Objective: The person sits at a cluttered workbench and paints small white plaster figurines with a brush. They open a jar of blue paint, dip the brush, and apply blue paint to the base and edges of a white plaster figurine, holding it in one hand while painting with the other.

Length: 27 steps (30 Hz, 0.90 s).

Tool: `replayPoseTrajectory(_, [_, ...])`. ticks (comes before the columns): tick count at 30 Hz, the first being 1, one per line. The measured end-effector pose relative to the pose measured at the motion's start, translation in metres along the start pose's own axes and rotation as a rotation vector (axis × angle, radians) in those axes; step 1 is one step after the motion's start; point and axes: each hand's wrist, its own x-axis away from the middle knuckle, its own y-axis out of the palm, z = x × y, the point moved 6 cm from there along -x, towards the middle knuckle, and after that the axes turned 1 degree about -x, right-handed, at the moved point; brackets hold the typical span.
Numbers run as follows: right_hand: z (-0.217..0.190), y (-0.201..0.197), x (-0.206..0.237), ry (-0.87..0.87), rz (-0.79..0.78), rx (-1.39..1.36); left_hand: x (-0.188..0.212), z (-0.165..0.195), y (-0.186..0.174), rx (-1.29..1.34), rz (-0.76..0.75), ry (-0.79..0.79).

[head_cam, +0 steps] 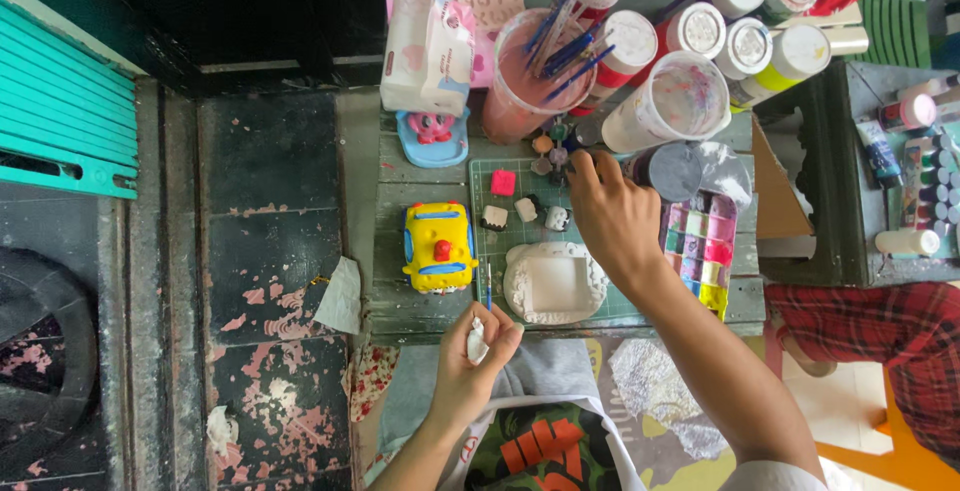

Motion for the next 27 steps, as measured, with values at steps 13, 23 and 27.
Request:
replayPoseTrajectory(13, [0.02, 0.011, 0.004, 0.109, -0.02, 0.009, 0.005, -0.011, 0.006, -0.038, 0.036, -0.002])
replayPoseTrajectory(23, [0.026, 0.012, 0.011, 0.116, -0.041, -0.021, 0.01, -0.022, 0.017, -0.062, 0.027, -0.042])
replayPoseTrajectory(27, [0.023, -0.014, 0.022, 0.082, 0.093, -0.102, 0.014, -0.024, 0.025, -0.085, 0.017, -0.022])
